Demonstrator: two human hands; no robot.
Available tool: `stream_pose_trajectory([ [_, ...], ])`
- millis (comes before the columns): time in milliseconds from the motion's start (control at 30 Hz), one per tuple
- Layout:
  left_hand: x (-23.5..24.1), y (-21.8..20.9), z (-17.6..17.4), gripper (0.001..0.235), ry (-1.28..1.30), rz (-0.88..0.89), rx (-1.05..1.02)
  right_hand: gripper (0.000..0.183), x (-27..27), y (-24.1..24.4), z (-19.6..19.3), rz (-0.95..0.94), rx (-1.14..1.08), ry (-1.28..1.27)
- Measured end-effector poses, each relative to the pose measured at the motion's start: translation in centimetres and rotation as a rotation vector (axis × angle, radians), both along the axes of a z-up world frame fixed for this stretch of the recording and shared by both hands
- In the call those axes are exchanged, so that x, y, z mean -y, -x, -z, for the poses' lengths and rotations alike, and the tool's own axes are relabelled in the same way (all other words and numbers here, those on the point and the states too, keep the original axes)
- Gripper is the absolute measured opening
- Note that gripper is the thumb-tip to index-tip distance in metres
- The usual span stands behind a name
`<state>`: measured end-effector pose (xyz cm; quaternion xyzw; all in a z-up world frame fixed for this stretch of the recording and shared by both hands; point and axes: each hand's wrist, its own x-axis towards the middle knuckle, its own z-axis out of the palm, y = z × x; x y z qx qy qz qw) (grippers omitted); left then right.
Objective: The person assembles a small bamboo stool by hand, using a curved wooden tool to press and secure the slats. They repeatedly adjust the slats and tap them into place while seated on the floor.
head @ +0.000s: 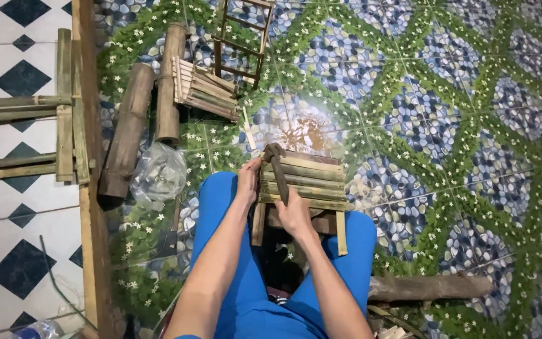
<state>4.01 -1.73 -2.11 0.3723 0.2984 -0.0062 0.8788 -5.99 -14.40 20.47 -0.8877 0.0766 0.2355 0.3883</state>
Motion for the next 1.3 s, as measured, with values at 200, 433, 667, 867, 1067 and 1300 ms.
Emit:
stream_pose_trajectory([
  [200,-1.1,-0.5,2.5,0.030,0.013,0.011,-0.032,0.018,0.5,0.0,-0.5,0.012,0.049,-0.023],
  [433,-0.7,0.6,-6.3,0.046,-0.299,0.094,-0.141,0.013,4.3,5.8,0.9,0.225,0.077,-0.138],
  [667,-0.7,0.5,-8.1,0.034,-0.406,0.104,-0.082,0.015,6.6,8.7,2.5,0.322,-0.007,-0.321],
  [867,-0.3,2.3,-9.7,0.037,-0.558,0.179,-0.015,0.017,7.5,9.0,3.1,0.300,-0.007,-0.433],
  [1067,-0.1,4.9,-11.5,0.029,-0.658,0.246,0.009,0.016,8.0,9.0,4.0,0.327,-0.016,-0.515],
  [1300,0.4,6.0,-6.7,0.045,-0.798,0.205,-0.078,0.013,7.4,8.7,3.9,0.489,0.012,-0.615],
])
